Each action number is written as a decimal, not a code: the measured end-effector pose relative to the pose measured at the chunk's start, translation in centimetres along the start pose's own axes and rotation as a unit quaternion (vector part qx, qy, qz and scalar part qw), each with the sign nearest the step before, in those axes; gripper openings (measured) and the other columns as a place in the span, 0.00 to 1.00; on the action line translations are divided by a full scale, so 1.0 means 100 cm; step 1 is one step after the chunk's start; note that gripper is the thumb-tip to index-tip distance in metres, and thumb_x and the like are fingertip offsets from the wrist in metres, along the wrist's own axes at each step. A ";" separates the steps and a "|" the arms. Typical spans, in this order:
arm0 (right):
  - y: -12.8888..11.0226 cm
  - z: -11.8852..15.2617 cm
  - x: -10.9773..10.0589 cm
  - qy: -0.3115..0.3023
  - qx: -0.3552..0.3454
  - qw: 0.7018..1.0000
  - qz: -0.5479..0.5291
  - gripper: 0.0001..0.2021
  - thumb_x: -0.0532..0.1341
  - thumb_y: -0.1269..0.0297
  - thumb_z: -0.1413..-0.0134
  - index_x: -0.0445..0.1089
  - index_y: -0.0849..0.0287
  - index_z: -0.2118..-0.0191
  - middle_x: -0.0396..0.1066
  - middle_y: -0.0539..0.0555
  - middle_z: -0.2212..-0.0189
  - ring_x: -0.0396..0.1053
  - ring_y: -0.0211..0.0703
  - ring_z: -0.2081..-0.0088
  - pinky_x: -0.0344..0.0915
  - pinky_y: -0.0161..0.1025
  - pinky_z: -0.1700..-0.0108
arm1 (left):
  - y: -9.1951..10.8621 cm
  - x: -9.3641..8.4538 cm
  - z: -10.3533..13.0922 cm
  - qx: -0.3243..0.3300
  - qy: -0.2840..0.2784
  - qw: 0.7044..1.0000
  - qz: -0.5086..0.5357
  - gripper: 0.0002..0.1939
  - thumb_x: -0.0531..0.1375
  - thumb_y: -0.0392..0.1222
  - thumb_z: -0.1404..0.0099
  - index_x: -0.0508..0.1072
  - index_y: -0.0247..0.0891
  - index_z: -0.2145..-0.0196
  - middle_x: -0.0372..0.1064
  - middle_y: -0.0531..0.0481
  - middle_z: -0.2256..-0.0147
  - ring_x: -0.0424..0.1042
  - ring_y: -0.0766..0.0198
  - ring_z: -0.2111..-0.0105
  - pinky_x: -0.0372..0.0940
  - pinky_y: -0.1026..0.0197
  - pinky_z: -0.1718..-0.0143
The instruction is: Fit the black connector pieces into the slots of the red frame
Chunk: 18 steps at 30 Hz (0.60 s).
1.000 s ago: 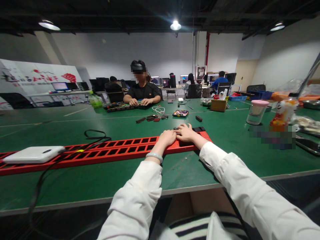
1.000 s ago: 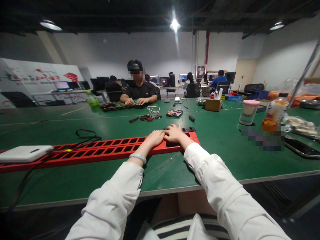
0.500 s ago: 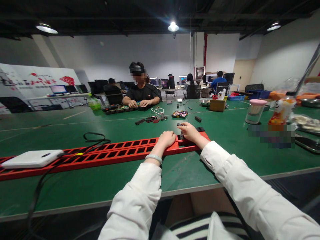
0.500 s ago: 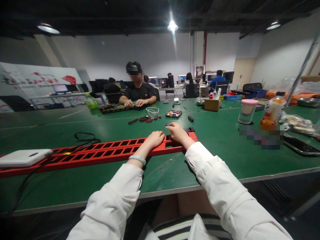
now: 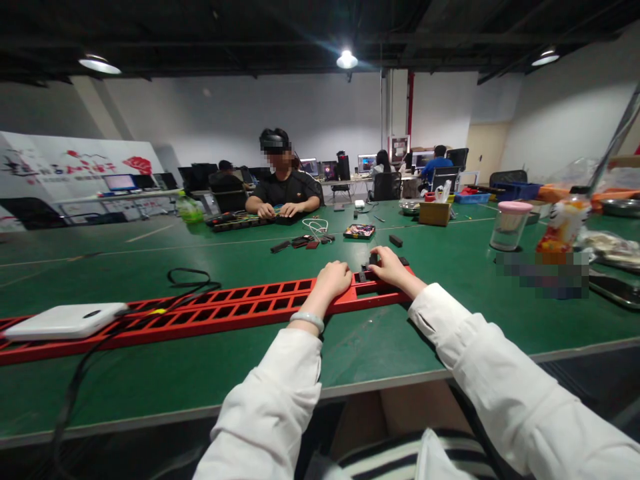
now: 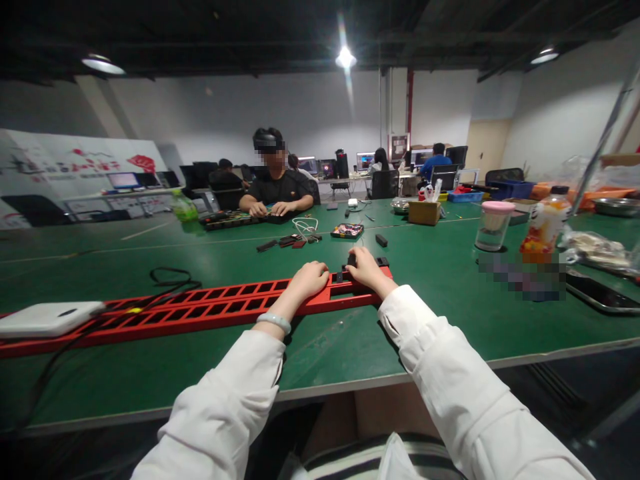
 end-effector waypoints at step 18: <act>0.027 0.011 0.031 -0.162 0.170 0.943 -0.236 0.22 0.66 0.59 0.63 0.66 0.66 0.61 0.70 0.54 0.71 0.67 0.34 0.76 0.64 0.32 0.73 | 0.031 -0.008 0.010 0.072 -0.008 0.991 0.115 0.19 0.55 0.55 0.45 0.72 0.39 0.62 0.69 0.46 0.64 0.68 0.59 0.63 0.60 0.63 0.62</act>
Point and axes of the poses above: each hand's wrist, its own z-axis away from the middle knuckle, its own x-axis out of the palm, y = z × x, the point moved 10 cm from there along -z, towards the middle knuckle
